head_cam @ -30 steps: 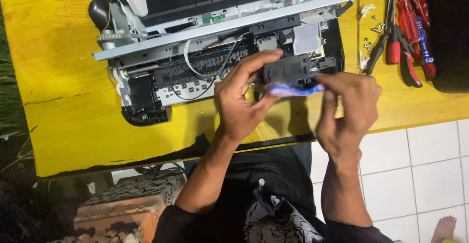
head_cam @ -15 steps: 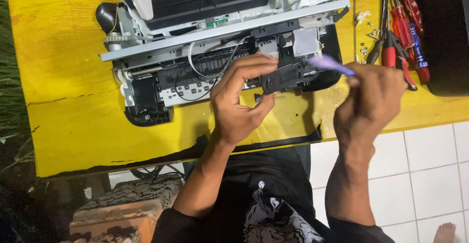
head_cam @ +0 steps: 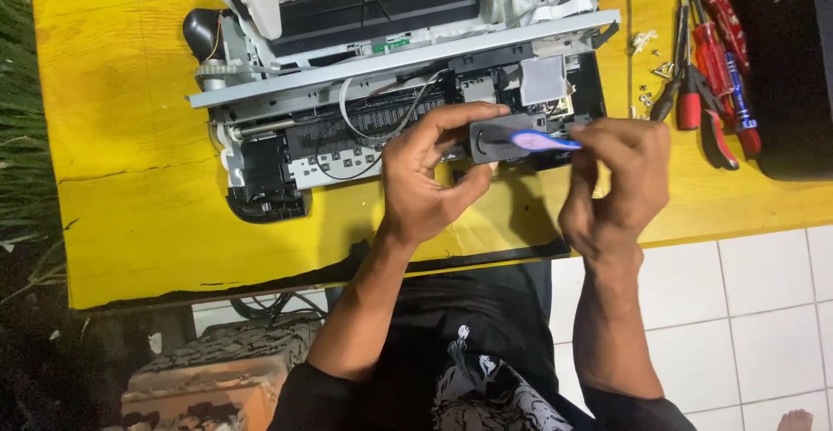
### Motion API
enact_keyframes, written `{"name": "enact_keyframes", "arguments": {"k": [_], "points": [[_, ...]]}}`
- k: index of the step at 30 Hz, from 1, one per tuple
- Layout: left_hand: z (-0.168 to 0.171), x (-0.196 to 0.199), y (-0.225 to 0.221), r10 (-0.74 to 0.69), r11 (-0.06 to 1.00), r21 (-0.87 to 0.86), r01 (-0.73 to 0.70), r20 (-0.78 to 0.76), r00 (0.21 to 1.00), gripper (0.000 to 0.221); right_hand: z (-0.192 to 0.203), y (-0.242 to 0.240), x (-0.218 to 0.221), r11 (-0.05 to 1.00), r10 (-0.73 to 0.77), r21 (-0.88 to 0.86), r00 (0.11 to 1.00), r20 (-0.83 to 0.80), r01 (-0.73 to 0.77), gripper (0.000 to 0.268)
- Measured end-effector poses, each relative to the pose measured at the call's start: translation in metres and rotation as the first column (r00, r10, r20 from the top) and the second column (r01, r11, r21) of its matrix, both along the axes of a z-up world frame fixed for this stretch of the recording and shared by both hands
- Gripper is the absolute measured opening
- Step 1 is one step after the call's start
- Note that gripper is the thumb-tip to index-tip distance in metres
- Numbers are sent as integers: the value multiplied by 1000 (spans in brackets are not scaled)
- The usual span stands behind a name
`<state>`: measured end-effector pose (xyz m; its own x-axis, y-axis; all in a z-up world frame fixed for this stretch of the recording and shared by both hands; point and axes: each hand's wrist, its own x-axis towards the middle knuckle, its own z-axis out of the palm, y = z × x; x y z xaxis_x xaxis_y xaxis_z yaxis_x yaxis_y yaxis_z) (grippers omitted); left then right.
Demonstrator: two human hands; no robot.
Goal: Removing ink cartridges from a printer, cleaning the contact points with a small brush, and reinstalling them into the carriage.
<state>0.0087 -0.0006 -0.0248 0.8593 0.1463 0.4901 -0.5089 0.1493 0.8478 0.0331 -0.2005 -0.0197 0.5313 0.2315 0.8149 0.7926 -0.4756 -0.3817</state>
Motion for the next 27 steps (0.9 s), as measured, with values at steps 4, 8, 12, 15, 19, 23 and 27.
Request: {"name": "enact_keyframes", "arguments": {"k": [4, 8, 12, 15, 19, 23, 27], "points": [[6, -2, 6, -33, 999, -40, 31, -29, 999, 43, 6, 0, 7, 998, -1, -57, 999, 48, 3, 36], [4, -5, 15, -35, 999, 20, 36, -26, 999, 44, 15, -8, 8, 989, -57, -132, 997, 59, 65, 22], [13, -7, 11, -40, 996, 74, 42, -34, 999, 45, 19, 0, 13, 963, -62, -249, 986, 157, 100, 19], [3, -6, 18, 1, 997, 73, 1, -20, 1000, 46, 25, 1, 12, 947, -100, -293, 987, 122, 132, 18], [8, -12, 27, 27, 995, 98, -20, -74, 997, 46, 25, 6, 9, 941, -144, -290, 982, 124, 174, 18], [6, -11, 27, -5, 1000, 27, 6, -57, 998, 50, 33, 19, 10, 959, -8, -281, 991, 131, 45, 10], [-1, -12, 36, -14, 997, -74, 9, -78, 997, 52, 27, 5, 33, 949, 26, -314, 982, 187, 34, 19]]}}
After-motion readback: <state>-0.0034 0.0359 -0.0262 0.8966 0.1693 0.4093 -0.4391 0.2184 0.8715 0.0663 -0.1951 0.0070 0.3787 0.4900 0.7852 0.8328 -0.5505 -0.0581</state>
